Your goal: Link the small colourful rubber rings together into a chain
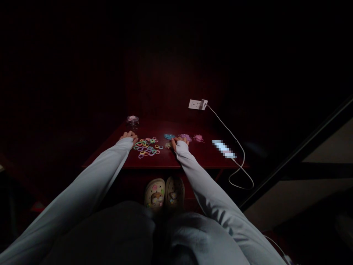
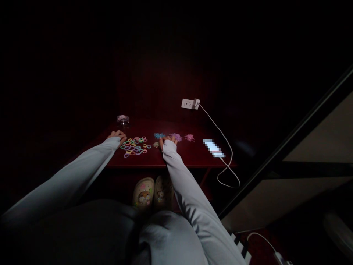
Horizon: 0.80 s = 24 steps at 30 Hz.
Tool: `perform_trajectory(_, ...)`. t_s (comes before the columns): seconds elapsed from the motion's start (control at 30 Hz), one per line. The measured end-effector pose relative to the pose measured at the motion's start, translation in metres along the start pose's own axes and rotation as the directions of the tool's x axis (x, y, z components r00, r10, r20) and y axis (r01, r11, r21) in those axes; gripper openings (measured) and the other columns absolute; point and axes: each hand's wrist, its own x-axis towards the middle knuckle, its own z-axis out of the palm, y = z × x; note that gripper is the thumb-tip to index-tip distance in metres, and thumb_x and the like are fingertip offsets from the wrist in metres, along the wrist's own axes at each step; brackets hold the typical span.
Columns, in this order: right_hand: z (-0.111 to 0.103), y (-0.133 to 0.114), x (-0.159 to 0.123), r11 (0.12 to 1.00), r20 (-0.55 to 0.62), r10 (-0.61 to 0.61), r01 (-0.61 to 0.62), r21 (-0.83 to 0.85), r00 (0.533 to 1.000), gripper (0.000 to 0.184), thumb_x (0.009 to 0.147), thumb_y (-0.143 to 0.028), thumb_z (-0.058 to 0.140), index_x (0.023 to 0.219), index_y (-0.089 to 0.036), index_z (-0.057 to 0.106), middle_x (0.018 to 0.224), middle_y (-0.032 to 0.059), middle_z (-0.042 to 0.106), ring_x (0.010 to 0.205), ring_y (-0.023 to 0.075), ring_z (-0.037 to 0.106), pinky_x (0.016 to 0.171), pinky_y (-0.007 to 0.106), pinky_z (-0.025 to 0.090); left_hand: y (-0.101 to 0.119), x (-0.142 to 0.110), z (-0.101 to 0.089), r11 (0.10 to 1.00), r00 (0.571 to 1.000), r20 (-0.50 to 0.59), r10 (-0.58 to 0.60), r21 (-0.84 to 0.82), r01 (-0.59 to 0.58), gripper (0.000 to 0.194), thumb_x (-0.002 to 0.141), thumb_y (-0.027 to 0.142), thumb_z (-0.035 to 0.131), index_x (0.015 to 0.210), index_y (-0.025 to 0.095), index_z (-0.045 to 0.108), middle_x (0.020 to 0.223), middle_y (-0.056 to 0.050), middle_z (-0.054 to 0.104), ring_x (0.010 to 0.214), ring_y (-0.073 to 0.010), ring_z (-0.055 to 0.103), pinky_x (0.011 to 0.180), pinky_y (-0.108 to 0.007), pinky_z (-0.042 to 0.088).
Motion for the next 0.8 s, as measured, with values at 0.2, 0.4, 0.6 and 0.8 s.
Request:
perform_trajectory(0.2,-0.005,-0.002,0.002,0.999,-0.028,0.042,-0.042,0.03,0.999,0.028,0.106,-0.034,0.052,0.1,-0.024,0.077,0.117,0.0113,0.073,0.123,0.0315,0.051,0.104,0.046,0.033,-0.001,-0.001,-0.004,0.991,0.985,-0.169,-0.021,-0.136,-0.002,0.024,0.095,0.038,0.051,0.097,0.025,0.071,0.128,-0.011,0.058,0.115,-0.0299,0.054,0.096,-0.044,0.052)
perform_trajectory(0.4,-0.003,-0.018,-0.003,0.983,-0.071,0.076,-0.063,0.175,0.995,0.035,0.109,-0.035,0.045,0.101,-0.024,0.078,0.114,0.0062,0.075,0.118,0.0259,0.053,0.102,0.04,0.032,0.032,-0.011,-0.017,0.966,0.924,-0.381,0.01,-0.236,-0.108,0.025,0.101,0.036,0.045,0.103,0.025,0.068,0.137,-0.008,0.057,0.105,-0.022,0.056,0.101,-0.038,0.051)
perform_trajectory(0.6,0.011,-0.044,-0.015,0.954,-0.049,-0.048,0.06,0.294,0.998,0.042,0.11,-0.042,0.04,0.109,-0.031,0.081,0.115,0.0034,0.076,0.117,0.0237,0.057,0.104,0.038,0.037,0.072,-0.024,-0.011,0.932,0.891,-0.347,0.291,-0.109,-0.347,0.02,0.1,0.034,0.052,0.098,0.022,0.068,0.141,-0.008,0.06,0.099,-0.0212,0.055,0.101,-0.039,0.048)
perform_trajectory(0.8,0.013,-0.046,-0.016,0.939,-0.004,-0.174,0.167,0.3,0.985,0.044,0.11,-0.048,0.041,0.108,-0.034,0.083,0.109,0.0035,0.075,0.112,0.0242,0.058,0.102,0.037,0.041,0.074,-0.024,-0.006,0.896,0.872,-0.284,0.399,-0.083,-0.437,0.023,0.101,0.038,0.056,0.099,0.025,0.074,0.142,-0.008,0.06,0.101,-0.0233,0.055,0.103,-0.041,0.048)
